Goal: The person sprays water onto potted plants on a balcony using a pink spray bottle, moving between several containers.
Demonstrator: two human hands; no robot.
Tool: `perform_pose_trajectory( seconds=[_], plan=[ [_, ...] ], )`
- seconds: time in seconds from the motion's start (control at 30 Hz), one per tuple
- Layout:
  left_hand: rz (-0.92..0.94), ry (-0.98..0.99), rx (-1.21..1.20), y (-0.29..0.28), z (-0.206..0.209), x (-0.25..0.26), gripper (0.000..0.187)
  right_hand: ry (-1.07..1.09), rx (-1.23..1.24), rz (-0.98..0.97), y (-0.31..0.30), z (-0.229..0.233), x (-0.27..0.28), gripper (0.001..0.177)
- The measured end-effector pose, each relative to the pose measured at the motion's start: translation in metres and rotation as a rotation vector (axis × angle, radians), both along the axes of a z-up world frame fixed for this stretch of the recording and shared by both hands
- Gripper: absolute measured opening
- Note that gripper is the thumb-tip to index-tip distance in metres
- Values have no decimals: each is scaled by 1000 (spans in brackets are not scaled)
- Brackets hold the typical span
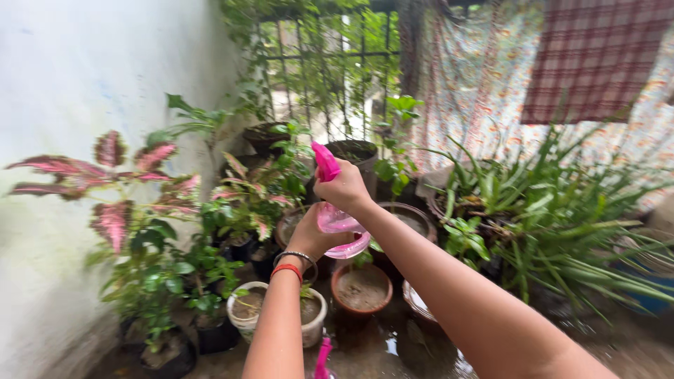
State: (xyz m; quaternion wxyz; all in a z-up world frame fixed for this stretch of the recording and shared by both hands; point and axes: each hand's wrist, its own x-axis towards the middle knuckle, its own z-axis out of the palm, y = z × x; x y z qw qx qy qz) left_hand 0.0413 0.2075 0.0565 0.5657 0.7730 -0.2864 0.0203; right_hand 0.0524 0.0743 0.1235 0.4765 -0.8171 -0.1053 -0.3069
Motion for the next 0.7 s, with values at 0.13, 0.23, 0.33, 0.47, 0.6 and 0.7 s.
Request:
perform_pose_trajectory(
  seconds=[0.13, 0.23, 0.33, 0.47, 0.6, 0.7],
  plan=[
    [73, -17, 21, 29, 12, 10, 82, 49, 71, 90, 25, 15, 17, 17],
    [-28, -33, -81, 44, 15, 20, 78, 21, 121, 193, 41, 21, 29, 19],
    [-44, -33, -88, 54, 23, 27, 74, 23, 119, 212, 54, 25, 43, 17],
    [51, -13, -106, 65, 33, 23, 72, 94, 73, 224, 65, 31, 60, 12],
    [104, -106, 93, 65, 54, 34, 55, 85, 112, 315, 70, 50, 73, 16],
    [126, -144, -8, 65, 64, 41, 63, 97, 46, 309, 71, 71, 76, 18]
  ],
)
